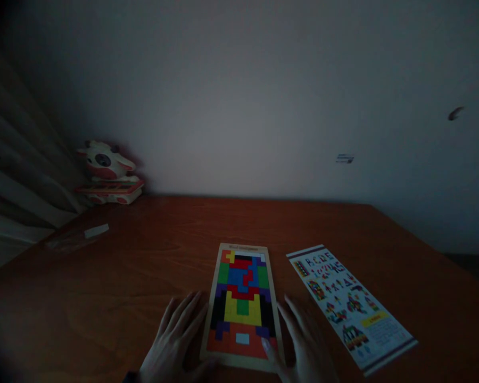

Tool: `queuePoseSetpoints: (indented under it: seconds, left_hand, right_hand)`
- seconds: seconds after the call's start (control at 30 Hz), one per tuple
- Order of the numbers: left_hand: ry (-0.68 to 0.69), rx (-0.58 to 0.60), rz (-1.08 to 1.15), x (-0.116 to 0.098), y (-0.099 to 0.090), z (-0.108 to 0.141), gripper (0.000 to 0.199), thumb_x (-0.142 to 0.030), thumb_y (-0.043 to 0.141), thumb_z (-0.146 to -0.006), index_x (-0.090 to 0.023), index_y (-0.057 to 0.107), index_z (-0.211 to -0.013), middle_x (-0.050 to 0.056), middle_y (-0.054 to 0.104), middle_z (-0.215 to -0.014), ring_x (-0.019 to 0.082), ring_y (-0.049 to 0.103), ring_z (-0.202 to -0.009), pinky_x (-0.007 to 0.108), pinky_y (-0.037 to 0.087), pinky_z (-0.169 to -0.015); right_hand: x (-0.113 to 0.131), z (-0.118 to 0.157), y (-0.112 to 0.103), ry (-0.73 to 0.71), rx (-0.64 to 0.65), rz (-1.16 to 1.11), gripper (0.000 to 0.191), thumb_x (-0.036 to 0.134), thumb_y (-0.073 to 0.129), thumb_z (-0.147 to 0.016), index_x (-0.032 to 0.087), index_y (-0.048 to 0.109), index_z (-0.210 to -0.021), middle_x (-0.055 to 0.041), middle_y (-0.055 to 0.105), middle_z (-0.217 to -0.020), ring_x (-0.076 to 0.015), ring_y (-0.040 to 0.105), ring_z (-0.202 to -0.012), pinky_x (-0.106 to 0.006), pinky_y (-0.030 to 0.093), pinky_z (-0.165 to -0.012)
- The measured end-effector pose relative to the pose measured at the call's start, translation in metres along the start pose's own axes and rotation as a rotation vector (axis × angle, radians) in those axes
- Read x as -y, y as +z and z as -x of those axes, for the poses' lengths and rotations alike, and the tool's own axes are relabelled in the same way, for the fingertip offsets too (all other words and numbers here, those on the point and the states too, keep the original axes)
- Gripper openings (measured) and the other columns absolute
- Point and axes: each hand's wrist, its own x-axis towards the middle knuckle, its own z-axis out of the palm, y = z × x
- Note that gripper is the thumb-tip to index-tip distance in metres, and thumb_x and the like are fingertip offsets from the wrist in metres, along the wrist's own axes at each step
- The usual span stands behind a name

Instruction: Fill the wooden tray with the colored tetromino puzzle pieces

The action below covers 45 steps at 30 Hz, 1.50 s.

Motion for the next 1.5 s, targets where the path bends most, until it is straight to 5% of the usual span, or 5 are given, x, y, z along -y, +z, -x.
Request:
queuePoseSetpoints:
  seconds: [0.93,1.07,1.27,1.37,1.5]
  left_hand:
    - [0.029,-0.102,-0.115,0.008,0.025,0.008,0.076,-0.074,0.053,-0.077,-0.028,0.051,-0.139,0.01,0.052,-0.142,0.03,0.05,-0.127,0.049,0.021,-0.116]
    - [-0.088,-0.092,-0.113,-0.001,0.027,0.004,0.071,-0.074,0.055,-0.076,-0.033,0.056,-0.133,0.009,0.051,-0.143,0.031,0.048,-0.129,0.053,0.015,-0.116]
    - [-0.072,-0.017,-0.036,-0.008,0.024,-0.01,0.088,-0.085,0.053,-0.067,-0.032,0.053,-0.136,0.013,0.046,-0.147,0.037,0.042,-0.133,0.057,0.031,-0.107]
    - [-0.096,-0.012,0.02,-0.013,0.02,-0.016,0.087,-0.083,0.056,-0.067,-0.03,0.053,-0.137,0.012,0.048,-0.146,0.035,0.046,-0.131,0.052,0.039,-0.103]
    - [-0.082,-0.016,0.041,-0.016,0.013,-0.02,0.08,-0.075,0.061,-0.07,-0.031,0.053,-0.137,0.01,0.048,-0.145,0.034,0.048,-0.128,0.049,0.045,-0.099]
  right_hand:
    - [-0.031,0.007,0.029,-0.191,0.025,0.028,0.106,0.062,0.069,-0.07,0.025,0.018,-0.155,-0.0122,0.031,-0.157,-0.0414,0.04,-0.136,-0.053,0.046,-0.102]
    - [-0.036,0.006,0.035,-0.191,-0.005,0.023,0.092,0.055,0.068,-0.075,0.026,0.028,-0.153,-0.0111,0.037,-0.154,-0.04,0.045,-0.133,-0.051,0.046,-0.102]
    - [-0.044,0.003,0.037,-0.221,-0.108,-0.146,0.09,0.052,0.076,-0.068,0.029,0.041,-0.148,-0.0098,0.056,-0.14,-0.0385,0.058,-0.121,-0.05,0.052,-0.097]
    - [-0.034,0.005,0.03,-0.109,-0.144,-0.306,0.09,0.05,0.079,-0.066,0.03,0.043,-0.146,-0.0098,0.063,-0.133,-0.0385,0.06,-0.118,-0.048,0.054,-0.093]
    - [-0.007,0.006,0.014,0.226,-0.099,-0.703,0.099,0.045,0.071,-0.078,0.021,0.015,-0.156,-0.0151,0.065,-0.127,-0.0316,0.067,-0.108,-0.04,0.06,-0.085]
